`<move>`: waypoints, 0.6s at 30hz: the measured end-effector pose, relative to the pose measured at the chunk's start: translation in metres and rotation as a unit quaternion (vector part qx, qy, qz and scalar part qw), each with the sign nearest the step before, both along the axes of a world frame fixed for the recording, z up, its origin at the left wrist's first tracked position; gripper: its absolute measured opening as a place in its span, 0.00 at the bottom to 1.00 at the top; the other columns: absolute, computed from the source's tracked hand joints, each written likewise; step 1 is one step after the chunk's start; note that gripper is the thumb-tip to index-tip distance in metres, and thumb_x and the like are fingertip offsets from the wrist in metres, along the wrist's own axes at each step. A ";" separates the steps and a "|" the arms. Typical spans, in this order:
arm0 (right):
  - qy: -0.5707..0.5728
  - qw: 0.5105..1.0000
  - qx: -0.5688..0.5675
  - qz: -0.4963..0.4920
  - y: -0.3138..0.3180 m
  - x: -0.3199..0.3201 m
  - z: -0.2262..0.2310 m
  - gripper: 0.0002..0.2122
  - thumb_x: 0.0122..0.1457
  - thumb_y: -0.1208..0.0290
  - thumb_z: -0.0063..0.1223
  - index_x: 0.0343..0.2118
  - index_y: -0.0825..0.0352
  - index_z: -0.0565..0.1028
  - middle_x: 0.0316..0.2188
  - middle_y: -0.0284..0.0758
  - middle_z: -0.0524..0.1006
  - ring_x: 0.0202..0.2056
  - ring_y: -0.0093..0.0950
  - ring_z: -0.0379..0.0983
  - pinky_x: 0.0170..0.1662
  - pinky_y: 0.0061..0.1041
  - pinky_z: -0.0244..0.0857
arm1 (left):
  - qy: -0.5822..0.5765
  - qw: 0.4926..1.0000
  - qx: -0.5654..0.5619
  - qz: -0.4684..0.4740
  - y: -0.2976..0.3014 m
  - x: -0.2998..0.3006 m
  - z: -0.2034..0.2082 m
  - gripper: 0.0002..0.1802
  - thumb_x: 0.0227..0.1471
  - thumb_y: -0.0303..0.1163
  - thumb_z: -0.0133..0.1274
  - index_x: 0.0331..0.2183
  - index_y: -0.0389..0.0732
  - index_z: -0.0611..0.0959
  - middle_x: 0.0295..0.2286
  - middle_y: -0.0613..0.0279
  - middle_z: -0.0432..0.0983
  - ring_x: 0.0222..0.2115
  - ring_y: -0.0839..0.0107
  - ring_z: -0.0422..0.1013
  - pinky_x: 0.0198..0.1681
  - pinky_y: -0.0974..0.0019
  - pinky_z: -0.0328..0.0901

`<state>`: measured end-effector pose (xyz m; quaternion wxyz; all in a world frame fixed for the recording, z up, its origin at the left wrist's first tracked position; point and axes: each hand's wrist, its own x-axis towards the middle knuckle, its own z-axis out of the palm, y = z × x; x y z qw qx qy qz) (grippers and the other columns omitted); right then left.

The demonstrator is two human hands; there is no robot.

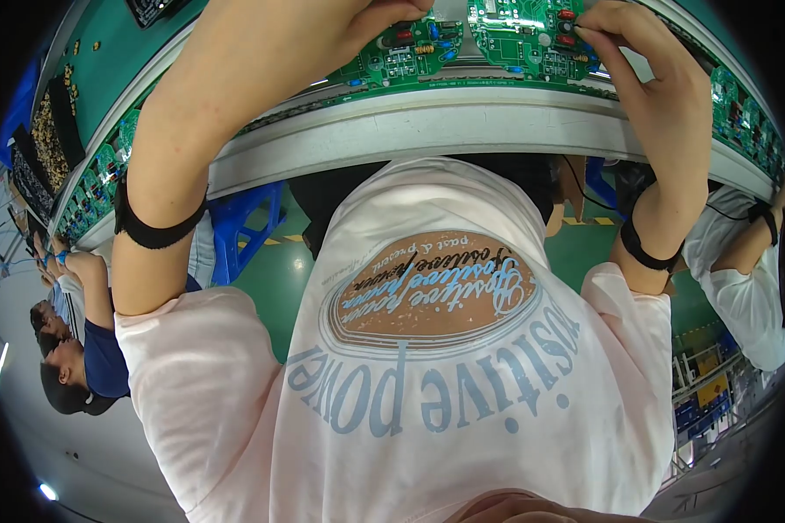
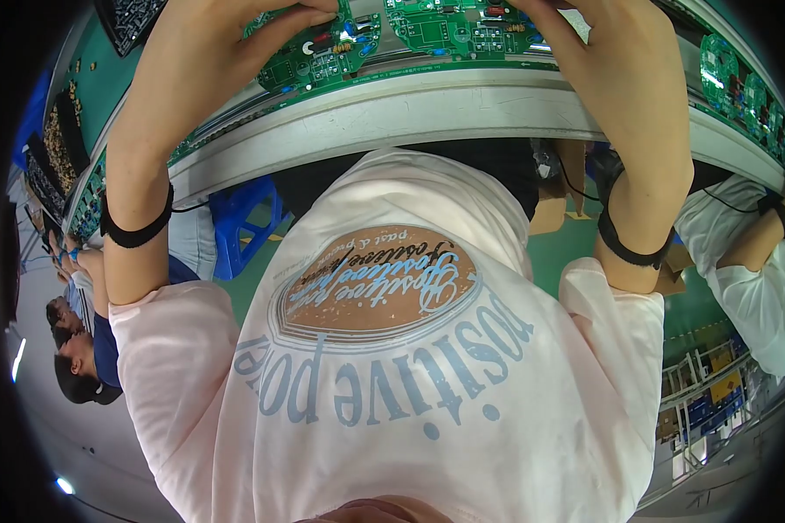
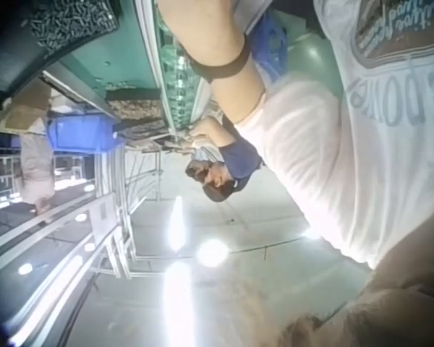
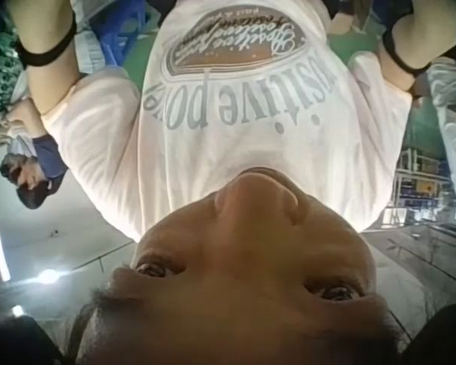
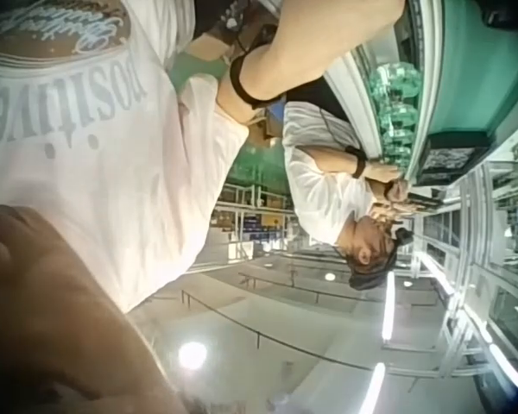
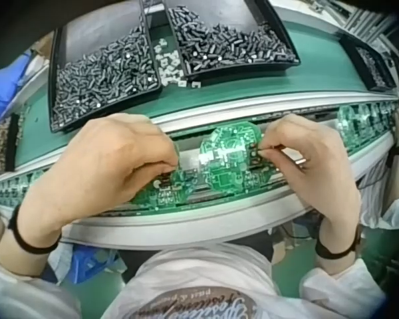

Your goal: The person picks up components from a tray and inserts them into circuit boards on a conveyor belt, handling the pieces one at a time.

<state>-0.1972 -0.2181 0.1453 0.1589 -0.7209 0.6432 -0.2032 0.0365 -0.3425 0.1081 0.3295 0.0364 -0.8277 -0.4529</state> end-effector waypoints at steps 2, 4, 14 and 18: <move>0.001 1.000 -0.001 0.005 -0.001 0.000 0.000 0.07 0.49 0.87 0.62 0.31 0.72 0.77 0.30 0.41 0.79 0.33 0.39 0.78 0.36 0.31 0.71 | 0.000 1.000 -0.020 0.002 0.000 -0.001 0.001 0.04 0.47 0.25 0.63 0.28 0.38 0.83 0.27 0.57 0.79 0.30 0.54 0.76 0.34 0.56 0.71; -0.002 1.000 -0.002 0.013 -0.002 0.000 0.001 0.07 0.49 0.87 0.62 0.31 0.72 0.77 0.30 0.41 0.79 0.33 0.39 0.78 0.36 0.31 0.70 | -0.002 0.999 -0.032 0.006 0.002 0.000 0.010 0.04 0.46 0.25 0.62 0.28 0.39 0.82 0.26 0.57 0.79 0.30 0.54 0.76 0.34 0.56 0.71; 0.011 1.000 -0.004 0.018 -0.003 -0.004 -0.001 0.07 0.49 0.87 0.62 0.31 0.72 0.76 0.30 0.41 0.79 0.33 0.40 0.78 0.36 0.31 0.70 | -0.347 0.876 -0.328 0.064 0.009 -0.008 0.039 0.04 0.45 0.27 0.56 0.23 0.39 0.78 0.23 0.58 0.75 0.28 0.56 0.76 0.33 0.59 0.71; 0.013 1.000 -0.002 0.020 -0.005 -0.006 -0.002 0.07 0.50 0.86 0.62 0.31 0.72 0.77 0.30 0.41 0.79 0.33 0.41 0.78 0.36 0.32 0.70 | -0.346 0.867 -0.355 0.054 0.011 -0.010 0.041 0.04 0.44 0.28 0.56 0.23 0.39 0.78 0.23 0.59 0.74 0.28 0.57 0.75 0.33 0.59 0.71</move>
